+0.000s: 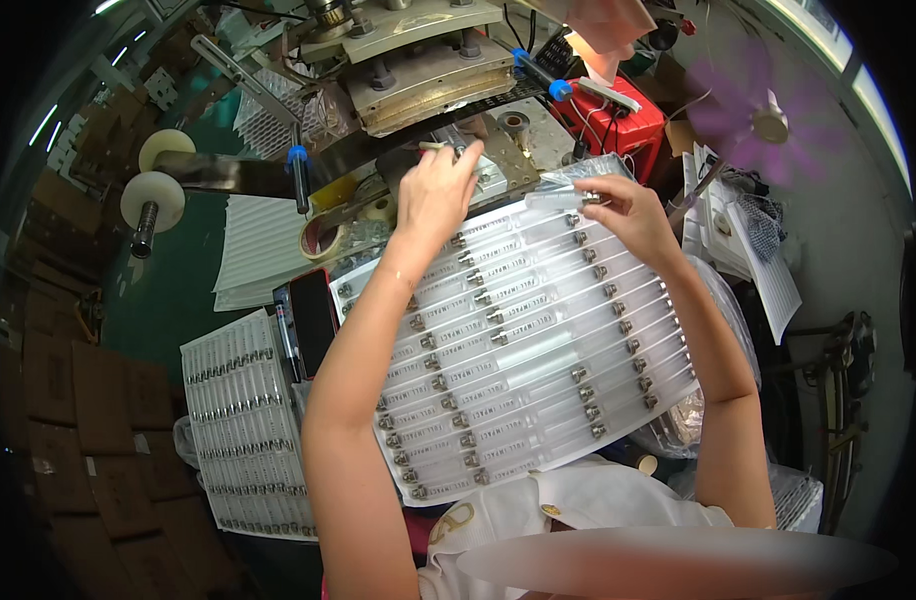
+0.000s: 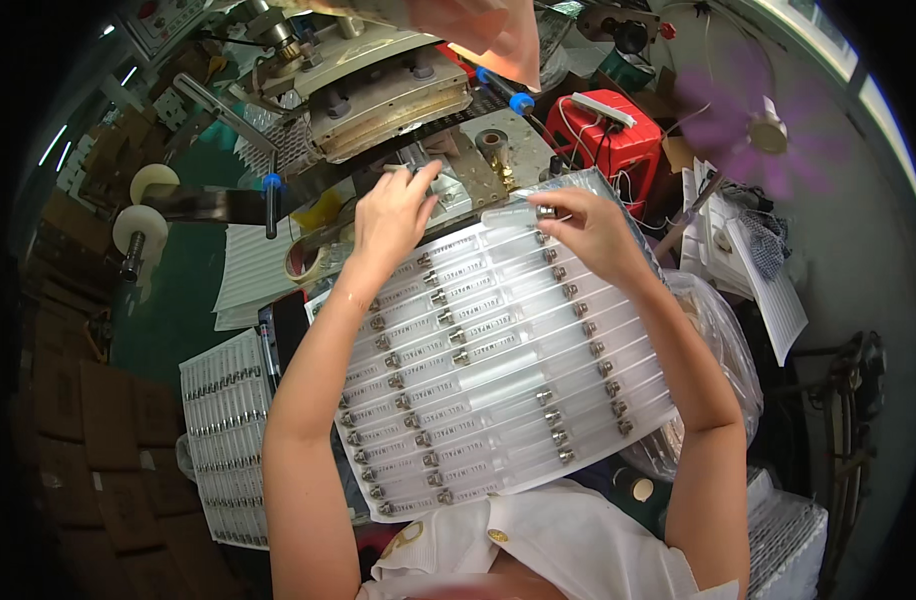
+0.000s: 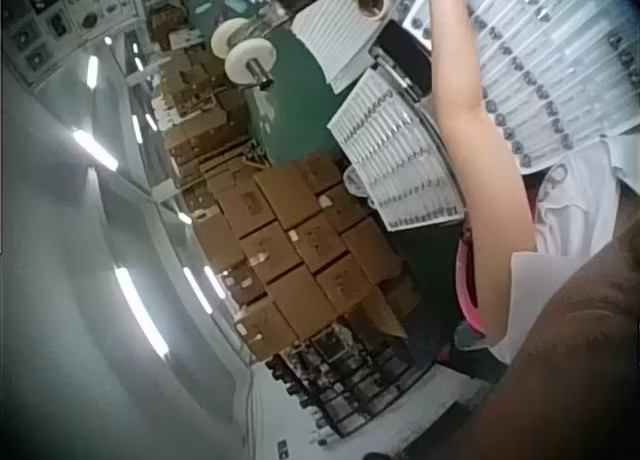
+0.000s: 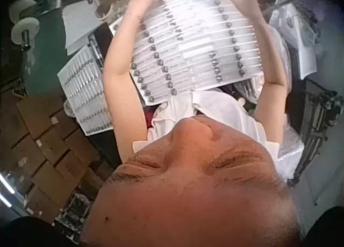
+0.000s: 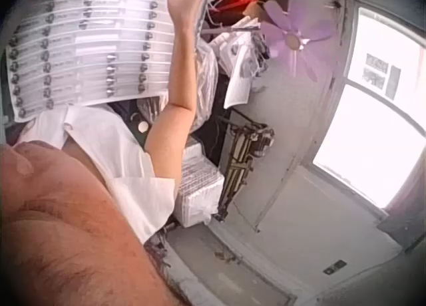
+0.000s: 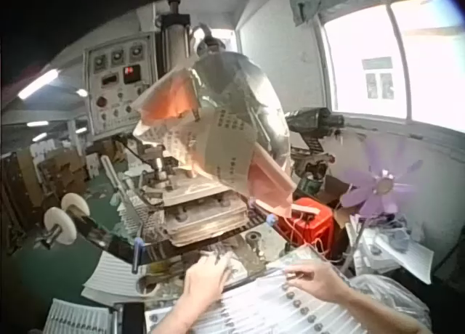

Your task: Inspecting and placing small glass fuses or electrical components into a tray.

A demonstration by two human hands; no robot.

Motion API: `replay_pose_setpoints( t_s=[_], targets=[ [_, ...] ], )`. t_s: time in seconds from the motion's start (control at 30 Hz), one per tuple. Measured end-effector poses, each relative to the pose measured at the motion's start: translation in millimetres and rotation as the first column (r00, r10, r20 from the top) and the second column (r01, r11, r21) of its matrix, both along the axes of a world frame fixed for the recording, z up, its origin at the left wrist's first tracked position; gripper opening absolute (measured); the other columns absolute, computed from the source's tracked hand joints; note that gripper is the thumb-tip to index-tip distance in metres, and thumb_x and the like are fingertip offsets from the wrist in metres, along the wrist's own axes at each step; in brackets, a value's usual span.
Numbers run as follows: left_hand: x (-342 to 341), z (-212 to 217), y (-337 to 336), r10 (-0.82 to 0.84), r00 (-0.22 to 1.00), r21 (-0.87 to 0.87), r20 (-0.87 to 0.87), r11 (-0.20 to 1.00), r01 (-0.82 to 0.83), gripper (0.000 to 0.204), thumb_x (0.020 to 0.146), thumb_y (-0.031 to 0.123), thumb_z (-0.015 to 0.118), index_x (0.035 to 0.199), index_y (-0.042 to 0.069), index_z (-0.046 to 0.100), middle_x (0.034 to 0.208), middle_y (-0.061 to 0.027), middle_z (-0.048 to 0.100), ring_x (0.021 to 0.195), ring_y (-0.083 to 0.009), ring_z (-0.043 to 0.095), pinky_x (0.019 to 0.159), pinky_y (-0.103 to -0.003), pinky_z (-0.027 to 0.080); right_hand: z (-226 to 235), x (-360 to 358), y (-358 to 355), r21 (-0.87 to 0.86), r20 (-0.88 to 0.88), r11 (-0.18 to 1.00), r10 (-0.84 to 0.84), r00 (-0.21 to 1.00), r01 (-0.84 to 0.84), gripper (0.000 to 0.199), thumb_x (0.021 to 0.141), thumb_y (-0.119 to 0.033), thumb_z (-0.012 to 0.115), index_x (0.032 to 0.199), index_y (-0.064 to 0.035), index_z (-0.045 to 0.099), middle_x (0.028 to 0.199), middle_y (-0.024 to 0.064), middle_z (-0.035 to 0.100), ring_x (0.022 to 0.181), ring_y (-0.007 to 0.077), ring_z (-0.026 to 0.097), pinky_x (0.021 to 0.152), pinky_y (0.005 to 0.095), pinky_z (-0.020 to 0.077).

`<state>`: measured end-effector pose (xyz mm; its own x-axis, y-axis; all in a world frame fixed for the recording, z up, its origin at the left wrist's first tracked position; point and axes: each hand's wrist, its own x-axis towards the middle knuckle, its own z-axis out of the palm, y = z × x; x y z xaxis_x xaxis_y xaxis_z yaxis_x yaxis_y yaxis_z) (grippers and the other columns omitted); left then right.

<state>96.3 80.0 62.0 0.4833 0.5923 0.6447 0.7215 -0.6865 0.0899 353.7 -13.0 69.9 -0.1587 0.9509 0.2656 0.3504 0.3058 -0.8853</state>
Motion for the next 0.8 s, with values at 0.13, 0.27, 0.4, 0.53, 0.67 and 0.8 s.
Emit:
replay_pose_setpoints(
  t_s=[0.13,0.27,0.4,0.53,0.67,0.8],
  targets=[
    [-2.5,-5.0,23.5,0.032,0.982,0.216,-0.189,0.976,0.010,0.016,0.077,0.015,0.068,0.092,0.013,0.063,0.072,-0.0042,0.057,0.069,-0.0227,0.059,0.059,-0.035,0.050,5.6,-14.6,35.3,0.140,0.122,0.980,-0.162,0.979,0.145,0.029,0.084,0.000,0.065,0.113,0.0005,0.063,0.107,0.0062,0.063,0.093,0.0096,0.059,0.080,0.0219,0.0478],
    [8.9,4.5,-61.6,-0.259,0.963,0.049,0.070,0.966,0.256,0.014,0.076,0.022,0.071,0.090,0.019,0.068,0.065,-0.0018,0.053,0.057,-0.0200,0.056,0.051,-0.033,0.046,-0.7,-41.1,60.1,0.408,0.145,0.897,-0.250,0.957,0.172,0.028,0.080,-0.004,0.069,0.108,-0.0037,0.065,0.100,0.0086,0.066,0.087,0.0161,0.064,0.076,0.0268,0.0520],
    [-10.8,-38.2,-146.6,-0.380,0.896,-0.145,0.229,0.897,0.418,0.017,0.076,0.019,0.073,0.092,0.020,0.072,0.059,0.0001,0.048,0.051,-0.0164,0.050,0.043,-0.030,0.040,-16.8,-89.0,79.2,0.656,0.337,0.755,-0.275,0.901,-0.015,0.030,0.076,-0.007,0.072,0.105,-0.0044,0.064,0.105,0.0106,0.064,0.091,0.0280,0.064,0.074,0.0328,0.0538],
    [-17.3,-54.5,-178.7,-0.384,0.884,-0.245,0.267,0.860,0.447,0.019,0.075,0.017,0.072,0.093,0.021,0.072,0.062,0.0006,0.049,0.053,-0.0161,0.050,0.043,-0.030,0.041,-26.2,-106.1,93.5,0.654,0.406,0.755,-0.303,0.862,-0.042,0.038,0.076,-0.010,0.073,0.111,-0.0068,0.062,0.107,0.0092,0.063,0.090,0.0310,0.063,0.075,0.0349,0.0526],
    [-20.4,-59.2,-179.2,-0.383,0.904,-0.272,0.193,0.864,0.424,0.021,0.077,0.013,0.068,0.098,0.011,0.067,0.067,0.0007,0.049,0.061,-0.0155,0.051,0.050,-0.028,0.044,-28.1,-107.3,107.2,0.516,0.396,0.855,-0.296,0.869,0.056,0.058,0.073,-0.016,0.076,0.126,-0.0107,0.053,0.110,0.0123,0.063,0.095,0.0317,0.063,0.082,0.0384,0.0506],
    [-22.5,-64.0,-174.1,-0.357,0.922,-0.317,0.147,0.866,0.386,0.026,0.079,0.012,0.064,0.103,0.003,0.063,0.070,-0.0011,0.050,0.069,-0.0161,0.052,0.058,-0.027,0.046,-31.0,-108.4,115.4,0.291,0.379,0.948,-0.237,0.895,0.128,0.061,0.074,-0.018,0.077,0.129,-0.0111,0.051,0.111,0.0150,0.063,0.097,0.0299,0.064,0.083,0.0377,0.0502]
  ],
)
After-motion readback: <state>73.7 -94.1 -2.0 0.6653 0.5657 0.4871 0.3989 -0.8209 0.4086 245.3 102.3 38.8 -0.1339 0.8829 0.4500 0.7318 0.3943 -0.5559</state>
